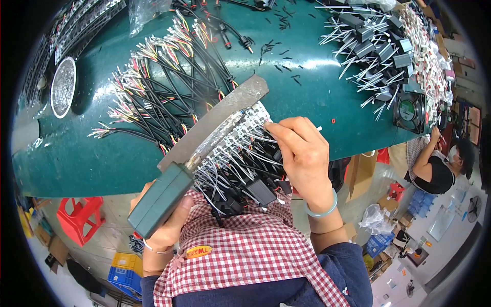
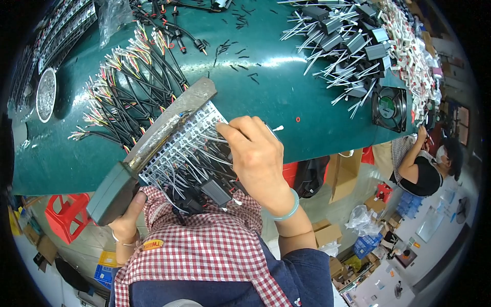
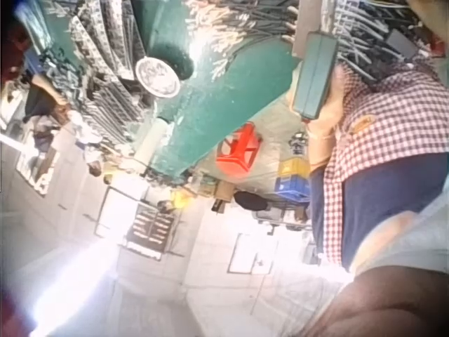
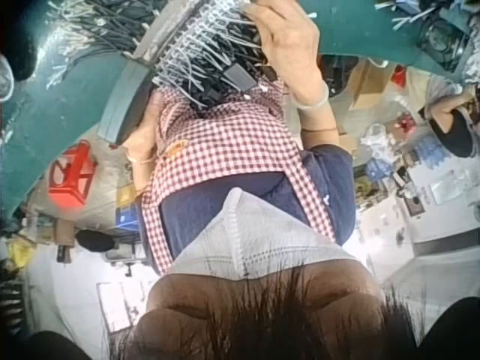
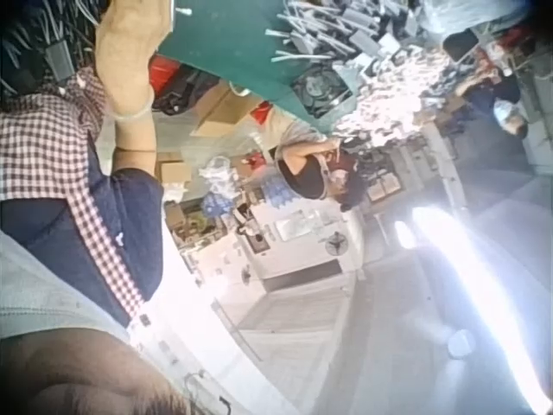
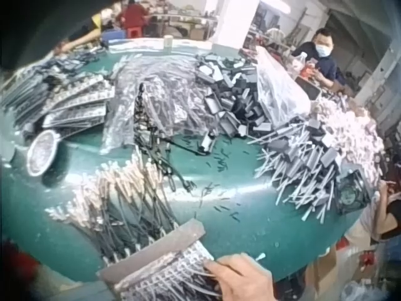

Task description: The person solders wire connections onto electronic circuit boards using a handheld soldering tool while positioning the wires by hand.

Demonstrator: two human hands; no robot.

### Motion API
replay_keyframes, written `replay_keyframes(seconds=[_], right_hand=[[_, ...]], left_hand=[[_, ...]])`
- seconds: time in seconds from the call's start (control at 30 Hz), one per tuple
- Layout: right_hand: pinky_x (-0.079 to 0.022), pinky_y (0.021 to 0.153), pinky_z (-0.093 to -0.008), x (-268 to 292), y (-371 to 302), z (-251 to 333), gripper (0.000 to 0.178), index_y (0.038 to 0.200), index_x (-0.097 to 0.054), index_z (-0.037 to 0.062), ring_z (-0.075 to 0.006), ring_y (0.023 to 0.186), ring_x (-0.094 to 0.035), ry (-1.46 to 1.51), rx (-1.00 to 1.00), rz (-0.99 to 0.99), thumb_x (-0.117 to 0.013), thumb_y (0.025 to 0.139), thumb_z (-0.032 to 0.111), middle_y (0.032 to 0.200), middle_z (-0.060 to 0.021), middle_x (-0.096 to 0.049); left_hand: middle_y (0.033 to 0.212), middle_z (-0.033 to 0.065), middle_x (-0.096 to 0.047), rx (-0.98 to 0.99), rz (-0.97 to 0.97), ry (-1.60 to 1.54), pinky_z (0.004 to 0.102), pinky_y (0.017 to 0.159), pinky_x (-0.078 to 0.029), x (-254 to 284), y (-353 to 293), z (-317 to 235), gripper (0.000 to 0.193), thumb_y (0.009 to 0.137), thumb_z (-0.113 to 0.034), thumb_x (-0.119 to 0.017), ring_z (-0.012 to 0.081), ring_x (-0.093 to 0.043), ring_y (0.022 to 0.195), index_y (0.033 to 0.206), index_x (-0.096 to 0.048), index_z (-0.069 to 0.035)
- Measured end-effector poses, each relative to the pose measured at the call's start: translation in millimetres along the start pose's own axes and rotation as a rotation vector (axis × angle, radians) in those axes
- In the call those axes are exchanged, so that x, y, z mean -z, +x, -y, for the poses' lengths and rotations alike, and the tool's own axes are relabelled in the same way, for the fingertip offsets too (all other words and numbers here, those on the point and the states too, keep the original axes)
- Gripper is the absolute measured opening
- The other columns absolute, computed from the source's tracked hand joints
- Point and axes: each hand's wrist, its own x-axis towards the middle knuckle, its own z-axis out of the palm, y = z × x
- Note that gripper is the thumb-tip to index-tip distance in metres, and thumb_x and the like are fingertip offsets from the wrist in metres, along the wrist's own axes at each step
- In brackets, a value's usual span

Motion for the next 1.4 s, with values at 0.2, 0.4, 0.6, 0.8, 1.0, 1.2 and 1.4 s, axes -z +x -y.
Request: replay_keyframes(seconds=[0.2, 0.4, 0.6, 0.8, 1.0, 1.2, 1.4], right_hand=[[-0.049, 0.061, -0.0336, -2.0, -2.7, 5.2, 0.035, 0.102, -0.07, 0.0022, -0.0224, 0.073, -0.058, -0.137, 0.08, 0.011, -0.067, 0.068, -0.007, 0.088, -0.0056, -0.062], [-0.05, 0.065, -0.033, 5.6, -4.2, 3.4, 0.036, 0.104, -0.071, 0.0023, -0.0233, 0.077, -0.06, -0.055, 0.024, 0.046, -0.069, 0.07, -0.008, 0.092, -0.0077, -0.065], [-0.053, 0.068, -0.0355, 37.0, 11.9, -5.1, 0.023, 0.097, -0.073, 0.0015, -0.028, 0.078, -0.066, 0.183, -0.139, 0.057, -0.07, 0.077, -0.009, 0.09, -0.0118, -0.07], [-0.052, 0.068, -0.0297, 21.1, 111.5, -44.2, 0.015, 0.098, -0.072, 0.0003, -0.0215, 0.076, -0.066, 0.07, 0.088, -0.061, -0.068, 0.084, -0.002, 0.087, -0.0114, -0.069], [-0.052, 0.076, -0.0486, -37.8, 168.7, -38.5, 0.018, 0.087, -0.065, 0.0007, -0.0389, 0.083, -0.067, -0.109, -0.009, 0.229, -0.073, 0.08, 0.016, 0.087, -0.0186, -0.066], [-0.05, 0.073, -0.0466, -13.0, 150.4, -37.0, 0.017, 0.094, -0.055, 0.001, -0.0374, 0.082, -0.062, -0.081, -0.03, 0.041, -0.066, 0.086, 0.011, 0.09, -0.0175, -0.062], [-0.05, 0.07, -0.0221, 34.6, 91.7, 6.8, 0.019, 0.097, -0.066, -0.0017, -0.0084, 0.082, -0.057, 0.6, -0.287, -0.166, -0.077, 0.08, -0.002, 0.091, -0.002, -0.062]], left_hand=[[0.084, 0.0144, -0.068, -0.002, -0.029, -0.019, 0.0333, 0.063, -0.051, 2.8, 0.7, 0.8, 0.027, 0.069, -0.004, -0.077, 0.0258, -0.066, 0.068, 0.095, -0.072, 0.002], [0.088, 0.0139, -0.068, 0.022, -0.101, -0.032, 0.0337, 0.067, -0.05, 4.2, 0.8, 4.3, 0.029, 0.068, -0.004, -0.079, 0.0261, -0.066, 0.074, 0.096, -0.072, 0.001], [0.113, 0.0168, -0.068, -0.039, -0.133, -0.059, 0.0323, 0.079, -0.055, 16.2, 0.9, 7.1, 0.05, 0.074, 0.003, -0.076, 0.0214, -0.067, 0.089, 0.122, -0.06, 0.005], [0.111, 0.0146, -0.068, 0.194, -0.252, -0.388, 0.0352, 0.09, -0.053, 18.1, 14.1, 6.8, 0.049, 0.074, 0.002, -0.078, 0.0227, -0.066, 0.101, 0.12, -0.062, 0.004], [0.112, 0.0146, -0.068, 0.117, -0.327, -0.39, 0.0319, 0.083, -0.054, 18.0, 8.9, 8.7, 0.047, 0.075, 0.004, -0.076, 0.0207, -0.066, 0.096, 0.12, -0.063, 0.004], [0.105, 0.0134, -0.069, 0.139, -0.361, -0.439, 0.0246, 0.057, -0.05, 20.3, 15.6, -1.0, 0.043, 0.076, 0.006, -0.074, 0.013, -0.061, 0.069, 0.118, -0.064, 0.006], [0.103, 0.013, -0.069, 0.085, -0.337, -0.517, 0.0236, 0.053, -0.047, 10.9, 24.3, -3.3, 0.045, 0.076, 0.007, -0.073, 0.0112, -0.058, 0.063, 0.119, -0.063, 0.006]])
